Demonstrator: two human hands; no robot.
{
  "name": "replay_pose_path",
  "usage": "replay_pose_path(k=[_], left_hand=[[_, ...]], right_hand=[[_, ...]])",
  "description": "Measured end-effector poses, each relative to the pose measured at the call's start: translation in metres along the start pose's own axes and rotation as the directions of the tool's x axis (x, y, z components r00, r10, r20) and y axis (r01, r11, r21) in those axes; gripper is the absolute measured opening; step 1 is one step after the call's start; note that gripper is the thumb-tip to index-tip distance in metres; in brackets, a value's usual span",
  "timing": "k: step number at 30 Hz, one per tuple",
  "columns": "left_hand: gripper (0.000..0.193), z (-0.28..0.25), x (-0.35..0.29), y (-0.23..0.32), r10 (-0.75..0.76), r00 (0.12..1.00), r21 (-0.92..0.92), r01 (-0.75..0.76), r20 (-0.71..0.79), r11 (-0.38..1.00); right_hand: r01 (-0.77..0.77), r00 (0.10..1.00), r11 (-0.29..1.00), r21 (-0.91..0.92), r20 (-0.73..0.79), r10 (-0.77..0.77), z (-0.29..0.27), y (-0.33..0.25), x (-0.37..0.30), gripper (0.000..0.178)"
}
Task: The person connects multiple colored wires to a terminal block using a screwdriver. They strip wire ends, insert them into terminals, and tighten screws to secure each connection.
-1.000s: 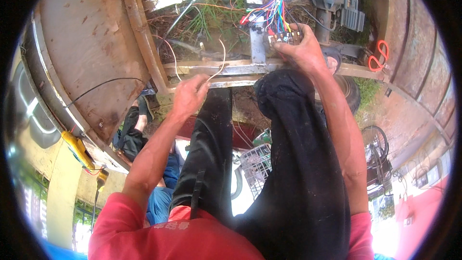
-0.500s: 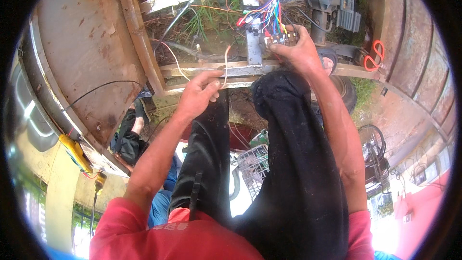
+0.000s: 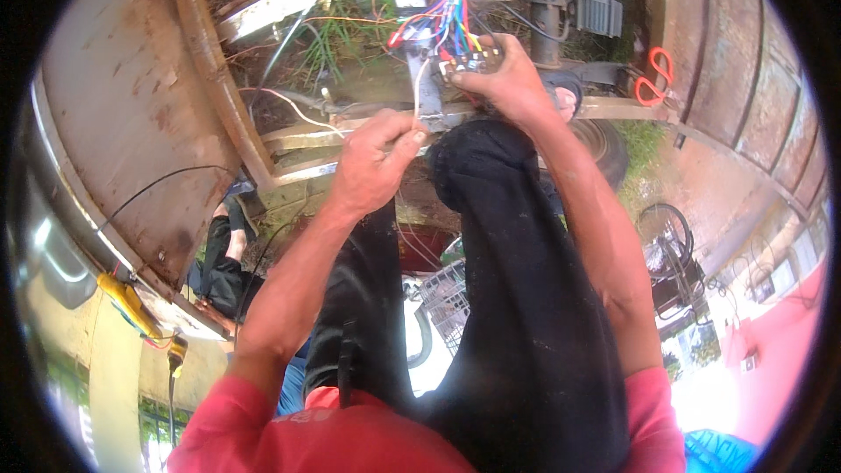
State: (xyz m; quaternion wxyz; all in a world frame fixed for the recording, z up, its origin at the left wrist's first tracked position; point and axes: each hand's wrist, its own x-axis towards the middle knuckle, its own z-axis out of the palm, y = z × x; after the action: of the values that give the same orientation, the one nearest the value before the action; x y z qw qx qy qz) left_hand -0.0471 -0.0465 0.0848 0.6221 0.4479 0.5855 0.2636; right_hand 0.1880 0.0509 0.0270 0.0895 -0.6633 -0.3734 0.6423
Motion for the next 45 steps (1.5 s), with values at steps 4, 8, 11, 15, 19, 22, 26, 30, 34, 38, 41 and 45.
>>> replay_pose_path(k=[4, 8, 11, 15, 19, 22, 26, 30, 34, 38, 41, 45], left_hand=[[0.029, 0.014, 0.000, 0.008, -0.192, 0.981, -0.195, 0.187, -0.010, 0.963], [0.032, 0.022, 0.006, 0.008, -0.290, 0.956, -0.282, 0.293, 0.053, 0.913], [0.032, 0.035, 0.013, 0.009, -0.333, 0.941, -0.345, 0.335, 0.066, 0.877], [0.033, 0.046, 0.019, 0.002, -0.347, 0.936, -0.456, 0.338, 0.068, 0.823], [0.033, 0.056, 0.023, -0.012, -0.308, 0.945, -0.500, 0.319, 0.107, 0.805], [0.034, 0.061, 0.027, -0.016, -0.338, 0.933, -0.481, 0.353, 0.120, 0.803], [0.034, 0.064, 0.031, -0.021, -0.377, 0.917, -0.465, 0.393, 0.132, 0.793], [0.034, 0.065, 0.031, -0.022, -0.377, 0.917, -0.448, 0.394, 0.132, 0.803], [0.032, 0.069, 0.030, -0.028, -0.339, 0.937, -0.418, 0.340, 0.079, 0.842], [0.033, 0.066, 0.033, -0.024, -0.384, 0.917, -0.415, 0.393, 0.109, 0.821], [0.034, 0.066, 0.034, -0.023, -0.391, 0.913, -0.423, 0.402, 0.117, 0.812], [0.034, 0.065, 0.036, -0.019, -0.419, 0.899, -0.408, 0.434, 0.131, 0.803]], right_hand=[[0.082, 0.996, 0.996, -0.029, -0.039, -0.083, -0.004, 0.016, 0.006, 0.085], [0.061, 0.998, 0.998, -0.017, -0.007, -0.061, -0.004, 0.008, 0.003, 0.085], [0.060, 0.998, 0.998, -0.030, -0.004, -0.060, -0.004, 0.009, 0.003, 0.086], [0.040, 0.999, 0.999, -0.034, -0.003, -0.040, -0.005, 0.008, 0.003, 0.087], [0.047, 0.999, 0.999, -0.013, -0.011, -0.047, -0.005, 0.012, 0.005, 0.086], [0.048, 0.999, 0.997, -0.068, -0.016, -0.049, -0.006, 0.008, 0.002, 0.087], [0.044, 0.999, 0.997, -0.070, -0.012, -0.045, -0.007, 0.010, 0.002, 0.088], [-0.019, 0.999, 0.992, -0.124, 0.025, 0.022, -0.010, 0.003, 0.002, 0.085], [0.049, 0.999, 0.984, -0.169, 0.000, -0.049, -0.011, 0.009, 0.003, 0.085], [0.016, 1.000, 0.992, -0.124, 0.016, -0.014, -0.010, 0.005, 0.001, 0.083], [0.008, 1.000, 0.991, -0.136, 0.022, -0.005, -0.011, 0.005, 0.002, 0.082], [0.019, 1.000, 0.994, -0.104, 0.027, -0.016, -0.012, 0.012, 0.005, 0.085]])
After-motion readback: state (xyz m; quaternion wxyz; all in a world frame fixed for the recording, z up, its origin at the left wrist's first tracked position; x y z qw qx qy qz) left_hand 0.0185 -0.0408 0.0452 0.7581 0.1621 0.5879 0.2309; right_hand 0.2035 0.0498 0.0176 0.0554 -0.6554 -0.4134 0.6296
